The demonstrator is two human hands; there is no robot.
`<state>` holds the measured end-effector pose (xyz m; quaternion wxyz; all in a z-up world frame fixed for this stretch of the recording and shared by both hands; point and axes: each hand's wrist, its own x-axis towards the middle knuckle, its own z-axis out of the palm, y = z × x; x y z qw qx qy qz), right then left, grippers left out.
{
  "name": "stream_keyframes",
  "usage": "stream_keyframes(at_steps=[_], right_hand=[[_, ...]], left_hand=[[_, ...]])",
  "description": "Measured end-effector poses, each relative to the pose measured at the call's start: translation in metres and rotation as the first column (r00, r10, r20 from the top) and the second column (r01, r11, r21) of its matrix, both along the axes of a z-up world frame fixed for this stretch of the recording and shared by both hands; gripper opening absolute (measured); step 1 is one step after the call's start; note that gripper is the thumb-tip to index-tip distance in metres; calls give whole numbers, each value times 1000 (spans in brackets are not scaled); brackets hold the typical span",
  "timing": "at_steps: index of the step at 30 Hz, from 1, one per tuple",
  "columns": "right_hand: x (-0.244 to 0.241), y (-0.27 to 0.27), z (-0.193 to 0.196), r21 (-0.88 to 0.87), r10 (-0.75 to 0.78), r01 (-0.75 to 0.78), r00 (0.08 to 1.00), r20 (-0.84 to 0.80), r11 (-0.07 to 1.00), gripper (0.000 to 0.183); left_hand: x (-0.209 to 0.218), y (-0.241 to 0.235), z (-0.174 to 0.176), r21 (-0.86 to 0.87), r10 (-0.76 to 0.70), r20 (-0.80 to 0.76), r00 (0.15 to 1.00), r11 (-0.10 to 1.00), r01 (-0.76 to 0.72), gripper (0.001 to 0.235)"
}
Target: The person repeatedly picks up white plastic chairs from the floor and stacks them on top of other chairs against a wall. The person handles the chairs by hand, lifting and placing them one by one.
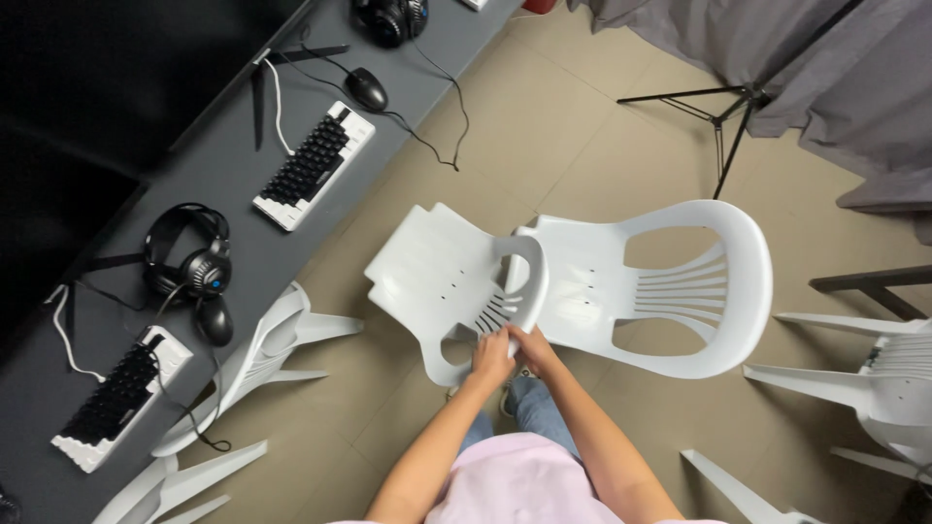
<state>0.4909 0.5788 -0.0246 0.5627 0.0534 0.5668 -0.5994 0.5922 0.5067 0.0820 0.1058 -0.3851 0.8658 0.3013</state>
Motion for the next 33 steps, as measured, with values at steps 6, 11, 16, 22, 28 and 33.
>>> stream_keyframes(at_steps=[6,11,16,22,28,33], right_hand=[[28,11,4,116,-26,32,998,-52,993,27],[82,3,33,151,-58,71,994,-91,986,30],[94,-23,66,77,-114,121,989,-90,990,33],[62,-66,111,104,52,-22,955,-291,994,32],[31,-85,228,112,166,-135,926,-339,984,32],[-3,-86,319,62,215,-206,916,-338,977,35]], left_hand=[[81,-15,-60,340,157,-292,943,939,-51,52],[148,-51,-87,354,133,142,981,919,-176,64],[161,-89,-50,368,56,211,976,920,-133,67],[165,-113,-17,445,101,-88,991,894,-51,64],[163,-112,130,652,221,-199,955,757,-39,57],[160,-109,213,667,186,-322,928,740,83,58]])
